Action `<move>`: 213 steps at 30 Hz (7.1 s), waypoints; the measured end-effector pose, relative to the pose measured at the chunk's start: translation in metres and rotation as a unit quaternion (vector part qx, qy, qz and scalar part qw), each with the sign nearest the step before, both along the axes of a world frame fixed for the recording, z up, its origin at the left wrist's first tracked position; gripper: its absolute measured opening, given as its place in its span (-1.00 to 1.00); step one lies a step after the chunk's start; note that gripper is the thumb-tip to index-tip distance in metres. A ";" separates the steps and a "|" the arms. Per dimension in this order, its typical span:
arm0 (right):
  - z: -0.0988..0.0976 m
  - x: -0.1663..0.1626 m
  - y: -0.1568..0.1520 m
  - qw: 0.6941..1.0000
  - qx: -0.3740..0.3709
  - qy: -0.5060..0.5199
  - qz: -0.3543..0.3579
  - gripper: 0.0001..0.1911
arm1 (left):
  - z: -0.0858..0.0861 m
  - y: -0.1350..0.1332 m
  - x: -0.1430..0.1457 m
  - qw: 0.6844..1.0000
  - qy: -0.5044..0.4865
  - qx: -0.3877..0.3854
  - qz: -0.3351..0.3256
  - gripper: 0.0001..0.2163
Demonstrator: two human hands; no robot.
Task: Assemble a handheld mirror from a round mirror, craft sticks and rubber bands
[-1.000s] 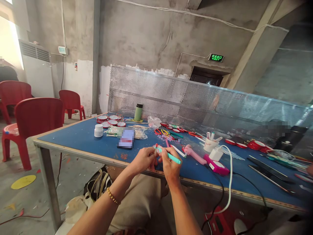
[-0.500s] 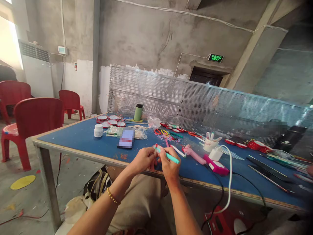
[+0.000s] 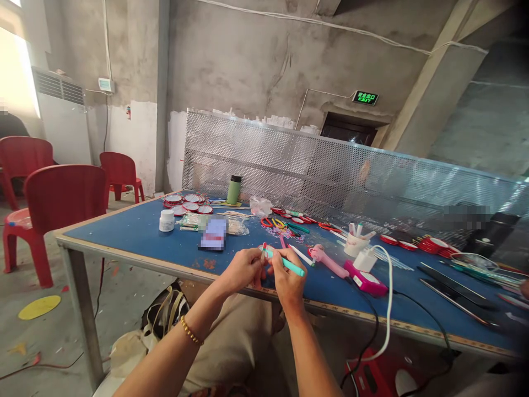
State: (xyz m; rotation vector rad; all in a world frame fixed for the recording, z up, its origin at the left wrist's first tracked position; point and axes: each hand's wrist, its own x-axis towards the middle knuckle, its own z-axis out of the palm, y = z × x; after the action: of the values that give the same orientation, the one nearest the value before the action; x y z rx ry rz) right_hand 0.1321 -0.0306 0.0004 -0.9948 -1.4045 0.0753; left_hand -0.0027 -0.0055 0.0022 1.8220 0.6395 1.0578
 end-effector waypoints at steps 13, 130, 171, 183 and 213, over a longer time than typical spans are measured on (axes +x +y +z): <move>-0.001 0.000 0.001 1.000 0.003 -0.013 -0.005 -0.75 | -0.001 0.001 0.000 1.000 -0.003 0.002 0.000 -0.77; -0.002 0.000 0.002 1.000 -0.003 0.010 0.003 -0.76 | -0.003 0.001 0.001 1.000 0.002 0.013 0.015 -0.72; 0.000 -0.001 0.000 1.000 -0.010 -0.003 -0.003 -0.74 | -0.002 0.001 0.001 1.000 0.000 0.009 0.008 -0.77; 0.000 0.000 0.000 0.999 0.000 -0.030 -0.016 -0.74 | -0.002 0.002 0.001 1.000 0.012 0.008 0.015 -0.72; 0.001 -0.001 -0.002 1.000 -0.009 -0.022 -0.009 -0.74 | -0.004 0.003 0.001 1.000 0.020 0.012 0.018 -0.73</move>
State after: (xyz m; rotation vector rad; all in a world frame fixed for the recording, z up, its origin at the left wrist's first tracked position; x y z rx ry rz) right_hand 0.1309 -0.0326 0.0017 -1.0292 -1.4371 0.0512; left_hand -0.0020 -0.0021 -0.0017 1.8637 0.6880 1.0585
